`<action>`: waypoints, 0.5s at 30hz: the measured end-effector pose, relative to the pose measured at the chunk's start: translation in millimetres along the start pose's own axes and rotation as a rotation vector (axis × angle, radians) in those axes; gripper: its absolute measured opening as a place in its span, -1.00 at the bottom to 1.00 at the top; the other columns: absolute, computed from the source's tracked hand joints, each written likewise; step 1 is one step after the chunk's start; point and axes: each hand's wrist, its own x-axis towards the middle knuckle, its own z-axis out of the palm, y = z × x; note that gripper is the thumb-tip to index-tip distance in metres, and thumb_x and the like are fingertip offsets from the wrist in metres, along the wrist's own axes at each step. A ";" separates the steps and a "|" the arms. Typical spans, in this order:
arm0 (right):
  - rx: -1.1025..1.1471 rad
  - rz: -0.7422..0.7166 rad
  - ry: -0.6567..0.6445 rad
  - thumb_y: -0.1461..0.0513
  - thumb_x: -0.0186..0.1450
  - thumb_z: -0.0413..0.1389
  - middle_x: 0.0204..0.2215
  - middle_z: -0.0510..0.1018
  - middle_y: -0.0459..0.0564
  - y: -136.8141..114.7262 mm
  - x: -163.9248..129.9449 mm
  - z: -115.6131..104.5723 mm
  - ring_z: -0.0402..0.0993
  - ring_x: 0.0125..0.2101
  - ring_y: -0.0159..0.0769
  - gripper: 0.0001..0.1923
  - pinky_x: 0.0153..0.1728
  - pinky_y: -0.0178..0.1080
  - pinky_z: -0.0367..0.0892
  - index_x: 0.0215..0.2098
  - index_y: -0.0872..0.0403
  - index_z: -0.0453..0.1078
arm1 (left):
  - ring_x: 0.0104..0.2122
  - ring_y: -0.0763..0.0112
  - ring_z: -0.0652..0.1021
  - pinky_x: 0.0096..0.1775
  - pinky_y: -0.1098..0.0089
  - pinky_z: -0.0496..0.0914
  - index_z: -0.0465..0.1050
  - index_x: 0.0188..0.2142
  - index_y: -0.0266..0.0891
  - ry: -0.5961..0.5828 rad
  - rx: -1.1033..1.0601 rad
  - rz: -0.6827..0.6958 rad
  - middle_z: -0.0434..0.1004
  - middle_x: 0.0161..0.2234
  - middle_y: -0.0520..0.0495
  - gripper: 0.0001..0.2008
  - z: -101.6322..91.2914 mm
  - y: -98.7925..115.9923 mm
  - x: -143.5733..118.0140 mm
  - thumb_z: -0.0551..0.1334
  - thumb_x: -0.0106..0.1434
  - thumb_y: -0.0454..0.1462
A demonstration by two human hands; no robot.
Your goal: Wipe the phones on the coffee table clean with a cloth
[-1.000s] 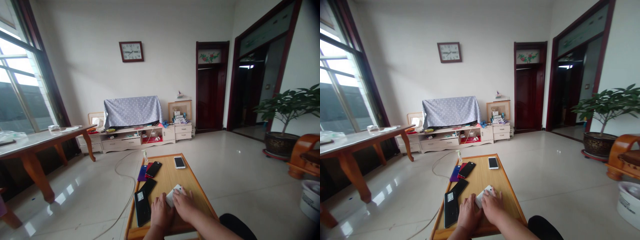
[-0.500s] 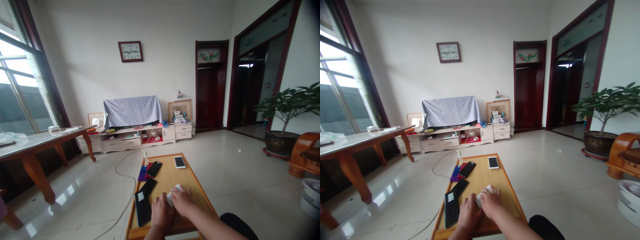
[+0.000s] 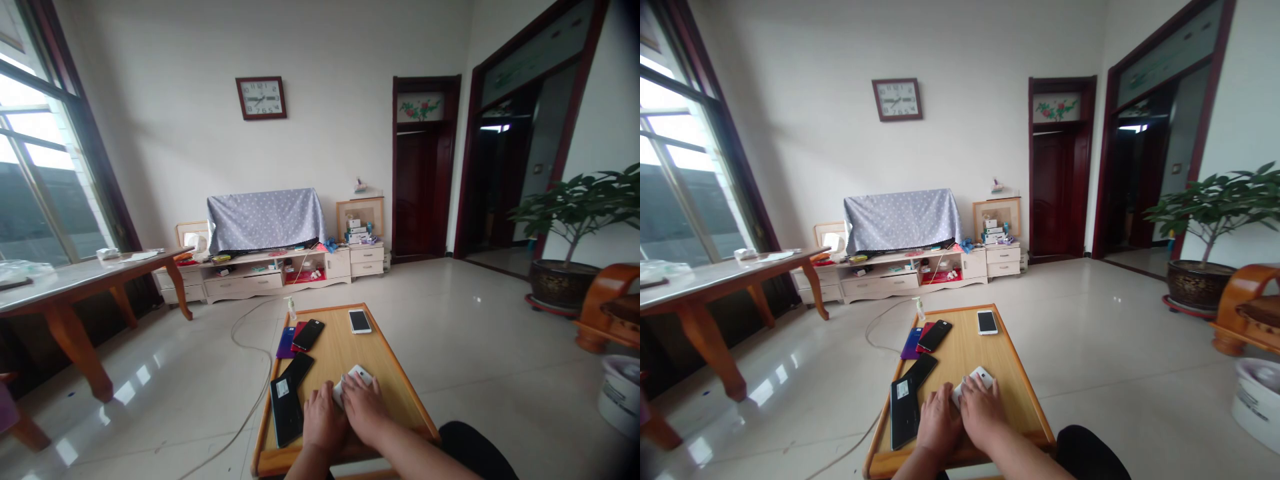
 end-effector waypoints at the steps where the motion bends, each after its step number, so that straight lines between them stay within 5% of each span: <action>1: 0.009 -0.022 -0.014 0.10 0.51 -0.27 0.38 0.28 -0.07 -1.3 -6.7 3.5 -0.05 0.43 -0.08 -0.47 0.39 0.23 -0.35 0.33 -0.15 0.28 | 0.14 0.17 0.41 0.10 0.28 0.19 0.27 0.17 -0.10 0.002 -0.003 -0.002 0.52 0.11 -0.12 -0.54 -0.2 -0.4 -0.2 0.10 0.30 -0.10; 4: 0.007 -0.031 -0.026 0.07 0.51 -0.27 0.38 0.27 -0.13 6.1 -17.2 4.1 -0.11 0.44 -0.02 -0.47 0.37 0.30 -0.38 0.32 -0.18 0.30 | 0.14 0.16 0.41 0.09 0.28 0.20 0.28 0.15 -0.10 0.001 -0.007 0.003 0.52 0.11 -0.12 -0.52 -0.2 -1.2 -0.5 0.15 0.27 -0.07; 11: -0.085 0.201 0.077 0.08 0.49 -0.28 0.40 0.23 -0.10 37.4 -7.1 -14.6 -0.14 0.44 0.10 -0.44 0.32 0.41 -0.23 0.35 -0.12 0.26 | 0.10 0.15 0.41 0.06 0.27 0.21 0.31 0.12 -0.11 0.030 0.001 0.020 0.52 0.06 -0.09 -0.49 0.6 0.8 -0.6 0.23 0.17 -0.10; 15: -0.065 0.083 0.052 0.10 0.49 -0.26 0.40 0.22 -0.10 23.0 -25.1 5.5 -0.11 0.44 0.01 -0.45 0.37 0.32 -0.32 0.34 -0.11 0.28 | 0.10 0.14 0.41 0.06 0.28 0.20 0.32 0.11 -0.11 0.029 0.003 0.023 0.52 0.06 -0.11 -0.50 1.2 0.7 -0.7 0.24 0.20 -0.06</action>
